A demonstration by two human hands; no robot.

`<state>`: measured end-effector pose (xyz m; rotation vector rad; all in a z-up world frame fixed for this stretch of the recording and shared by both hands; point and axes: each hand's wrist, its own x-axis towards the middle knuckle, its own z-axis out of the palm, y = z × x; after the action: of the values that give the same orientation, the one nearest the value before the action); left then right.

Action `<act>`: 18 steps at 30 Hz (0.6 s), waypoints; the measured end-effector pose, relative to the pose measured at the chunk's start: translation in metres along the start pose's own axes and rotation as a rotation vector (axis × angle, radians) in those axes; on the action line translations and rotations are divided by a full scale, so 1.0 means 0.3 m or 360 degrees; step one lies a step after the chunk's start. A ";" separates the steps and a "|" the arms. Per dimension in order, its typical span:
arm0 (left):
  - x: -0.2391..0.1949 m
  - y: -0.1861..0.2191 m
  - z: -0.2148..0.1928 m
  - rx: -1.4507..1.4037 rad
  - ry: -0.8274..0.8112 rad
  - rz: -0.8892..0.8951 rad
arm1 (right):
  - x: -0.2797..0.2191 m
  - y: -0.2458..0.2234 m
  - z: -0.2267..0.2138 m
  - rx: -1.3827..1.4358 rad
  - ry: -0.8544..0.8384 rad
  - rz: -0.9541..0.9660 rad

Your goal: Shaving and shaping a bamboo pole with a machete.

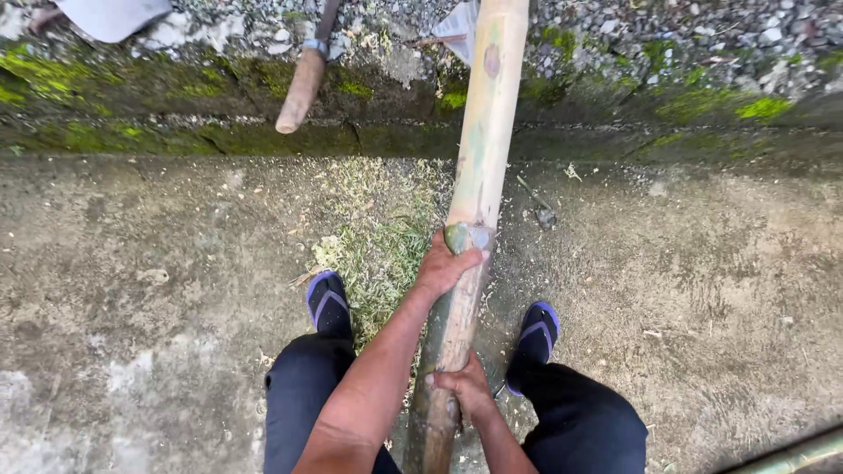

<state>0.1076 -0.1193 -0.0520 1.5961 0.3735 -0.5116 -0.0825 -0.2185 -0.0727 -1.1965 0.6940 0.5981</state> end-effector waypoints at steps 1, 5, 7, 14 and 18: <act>-0.017 -0.002 -0.002 0.0007 -0.0005 0.0013 | -0.001 -0.006 0.007 0.0007 0.0000 -0.0014; -0.138 -0.078 -0.025 0.0402 -0.0093 0.0033 | 0.014 0.019 0.011 -0.0066 0.0034 -0.0118; -0.232 -0.161 -0.044 0.0605 -0.0157 0.0115 | 0.037 0.050 -0.003 -0.0039 -0.0032 -0.0238; -0.497 -0.492 -0.128 0.0526 -0.0379 -0.0448 | 0.193 0.181 -0.094 -0.0308 -0.0063 -0.0399; -0.655 -0.408 -0.134 0.0770 -0.0614 -0.0485 | 0.125 0.147 -0.048 -0.0308 0.0051 -0.0405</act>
<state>-0.1185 -0.0557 -0.0491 1.8579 0.2056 -1.1938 -0.0931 -0.2187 -0.1315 -1.4512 0.5076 0.4401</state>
